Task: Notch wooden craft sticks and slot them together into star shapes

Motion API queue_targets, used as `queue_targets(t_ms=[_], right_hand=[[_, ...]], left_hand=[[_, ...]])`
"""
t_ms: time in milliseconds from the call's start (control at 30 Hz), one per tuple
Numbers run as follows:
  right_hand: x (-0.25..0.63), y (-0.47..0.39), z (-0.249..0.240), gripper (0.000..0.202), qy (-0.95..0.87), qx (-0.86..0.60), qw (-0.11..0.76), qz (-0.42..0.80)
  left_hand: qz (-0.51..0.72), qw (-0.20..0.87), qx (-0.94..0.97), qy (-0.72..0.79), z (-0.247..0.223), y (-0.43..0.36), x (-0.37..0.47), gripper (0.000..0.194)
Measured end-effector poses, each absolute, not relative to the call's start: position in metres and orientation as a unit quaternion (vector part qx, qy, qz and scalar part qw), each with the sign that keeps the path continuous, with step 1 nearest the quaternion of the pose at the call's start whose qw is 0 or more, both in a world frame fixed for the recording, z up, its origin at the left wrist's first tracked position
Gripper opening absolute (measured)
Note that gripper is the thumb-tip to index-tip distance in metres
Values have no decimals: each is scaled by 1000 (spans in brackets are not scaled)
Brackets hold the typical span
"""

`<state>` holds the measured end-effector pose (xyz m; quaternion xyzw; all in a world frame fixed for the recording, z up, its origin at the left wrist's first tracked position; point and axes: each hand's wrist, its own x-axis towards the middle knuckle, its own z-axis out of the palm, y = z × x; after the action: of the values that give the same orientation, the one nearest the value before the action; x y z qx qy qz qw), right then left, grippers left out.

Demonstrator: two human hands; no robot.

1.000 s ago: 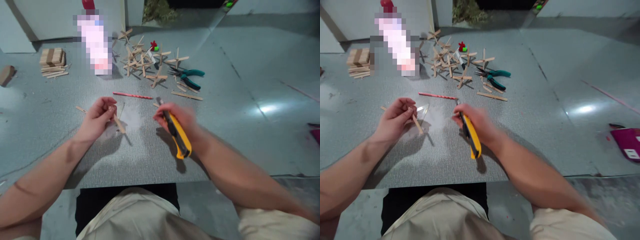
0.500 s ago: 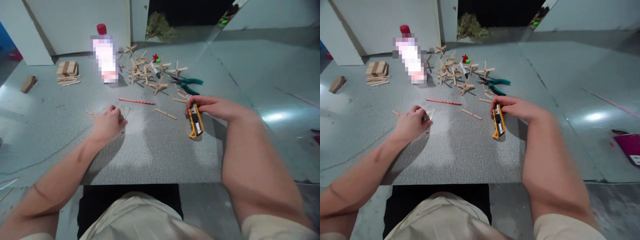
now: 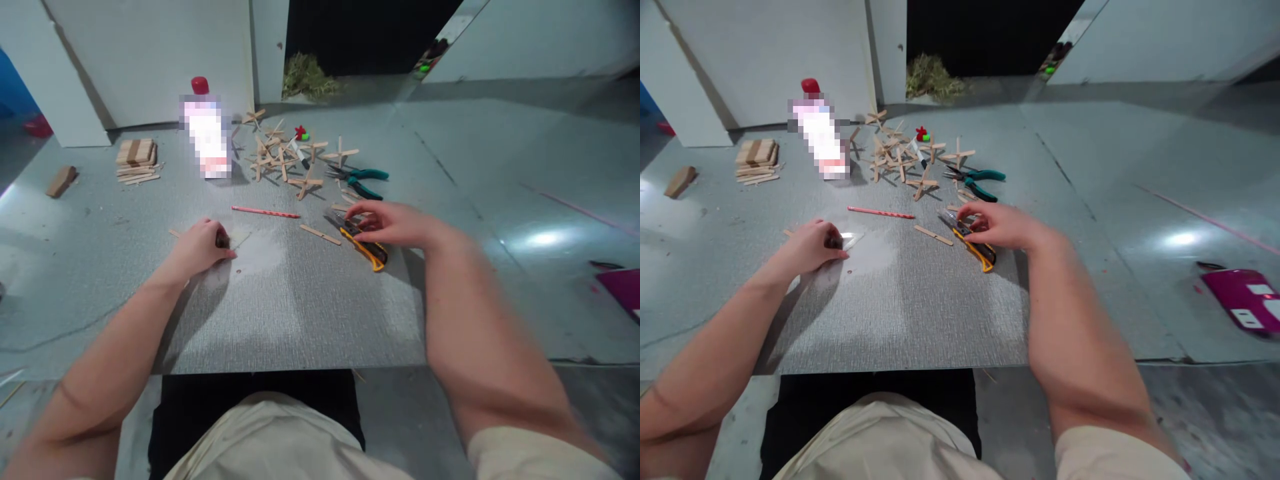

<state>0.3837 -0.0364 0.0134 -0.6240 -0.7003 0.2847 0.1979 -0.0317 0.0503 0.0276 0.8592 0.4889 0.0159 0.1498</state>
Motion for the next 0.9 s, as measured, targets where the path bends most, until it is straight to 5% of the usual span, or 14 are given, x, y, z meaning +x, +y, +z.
queue_targets(t_ms=[200, 500, 700, 900], right_hand=[[355, -39, 15, 30, -762, -629, 140, 60], [314, -52, 19, 7, -767, -635, 68, 58], [322, -50, 21, 10, -742, -665, 65, 57], [325, -45, 13, 22, -752, -654, 57, 60]], left_hand=[[18, 128, 853, 505, 32, 45, -35, 39], [-6, 142, 837, 529, 39, 55, -43, 49], [39, 146, 827, 542, 41, 49, -43, 23], [95, 120, 794, 589, 43, 59, -55, 20]])
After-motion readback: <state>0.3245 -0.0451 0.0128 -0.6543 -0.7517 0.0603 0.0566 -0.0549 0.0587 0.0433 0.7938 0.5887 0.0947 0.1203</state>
